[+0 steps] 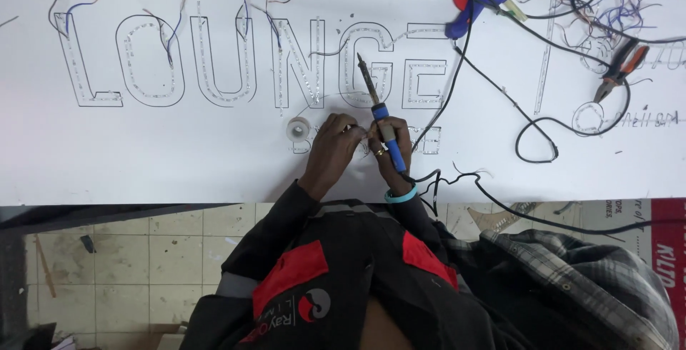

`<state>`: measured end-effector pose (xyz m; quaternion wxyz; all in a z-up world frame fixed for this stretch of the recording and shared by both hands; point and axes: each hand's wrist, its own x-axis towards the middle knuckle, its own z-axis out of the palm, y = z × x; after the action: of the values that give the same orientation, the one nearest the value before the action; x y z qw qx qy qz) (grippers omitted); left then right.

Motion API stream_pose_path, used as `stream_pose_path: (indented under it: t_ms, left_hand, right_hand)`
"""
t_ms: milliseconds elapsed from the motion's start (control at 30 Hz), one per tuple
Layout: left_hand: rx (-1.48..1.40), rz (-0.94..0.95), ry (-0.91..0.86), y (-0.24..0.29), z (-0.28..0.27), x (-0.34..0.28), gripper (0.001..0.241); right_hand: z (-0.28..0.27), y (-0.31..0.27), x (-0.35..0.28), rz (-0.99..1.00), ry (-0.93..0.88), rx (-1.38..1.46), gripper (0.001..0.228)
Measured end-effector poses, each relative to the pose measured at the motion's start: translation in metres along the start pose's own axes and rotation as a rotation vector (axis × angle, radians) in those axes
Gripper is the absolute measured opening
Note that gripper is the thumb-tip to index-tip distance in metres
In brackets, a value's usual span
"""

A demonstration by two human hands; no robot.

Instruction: Soldering electrical wires to LED strips on a sign template to create a lighted sign.

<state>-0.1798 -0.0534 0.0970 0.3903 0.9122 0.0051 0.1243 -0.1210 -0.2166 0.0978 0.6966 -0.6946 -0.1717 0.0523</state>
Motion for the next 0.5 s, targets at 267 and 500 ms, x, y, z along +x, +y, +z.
stream_pose_path:
  t_ms: [267,500]
  left_hand:
    - [-0.07,-0.454,-0.248,-0.029,0.057,0.038,0.035]
    - [-0.045,-0.45,-0.098,-0.048,0.081,0.053,0.033]
  right_hand:
    - [-0.043,0.013,0.022,0.093,0.277,0.134,0.021]
    - [-0.091,0.032,0.032,0.143,0.503,0.209,0.03]
